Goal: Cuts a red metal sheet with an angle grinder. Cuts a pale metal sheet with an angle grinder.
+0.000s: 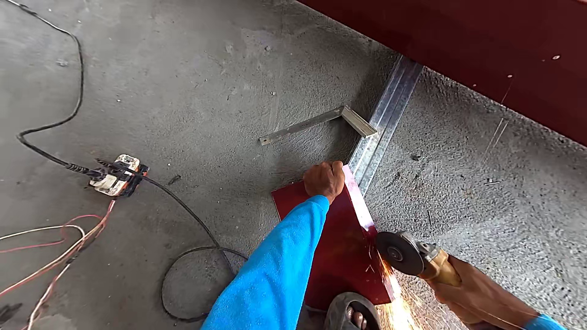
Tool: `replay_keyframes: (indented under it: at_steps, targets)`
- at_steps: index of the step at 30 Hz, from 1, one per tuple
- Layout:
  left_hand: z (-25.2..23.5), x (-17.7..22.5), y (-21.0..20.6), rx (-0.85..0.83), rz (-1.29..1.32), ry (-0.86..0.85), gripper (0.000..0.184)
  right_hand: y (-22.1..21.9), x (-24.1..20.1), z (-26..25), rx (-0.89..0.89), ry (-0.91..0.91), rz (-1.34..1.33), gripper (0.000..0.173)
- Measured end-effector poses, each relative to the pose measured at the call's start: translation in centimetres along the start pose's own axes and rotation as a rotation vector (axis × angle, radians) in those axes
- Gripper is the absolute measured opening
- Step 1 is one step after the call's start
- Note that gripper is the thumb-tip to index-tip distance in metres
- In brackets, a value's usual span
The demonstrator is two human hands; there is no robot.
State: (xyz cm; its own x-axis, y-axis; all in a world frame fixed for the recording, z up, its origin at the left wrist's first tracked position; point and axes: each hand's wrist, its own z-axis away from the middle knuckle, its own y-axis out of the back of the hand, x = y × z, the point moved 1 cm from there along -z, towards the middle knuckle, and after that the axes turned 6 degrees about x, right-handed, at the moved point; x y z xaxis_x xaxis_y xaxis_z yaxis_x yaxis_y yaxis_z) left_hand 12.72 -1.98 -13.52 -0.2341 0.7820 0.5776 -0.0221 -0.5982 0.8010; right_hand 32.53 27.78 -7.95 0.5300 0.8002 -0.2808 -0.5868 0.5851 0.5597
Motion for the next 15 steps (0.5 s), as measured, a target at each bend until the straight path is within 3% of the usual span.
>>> replay_keyframes:
  at_steps: [15]
  targets:
    - [0.02,-0.17,-0.06,-0.007,0.021,-0.012,0.053,0.23,-0.89,-0.41,0.0,0.025,0.043,0.075]
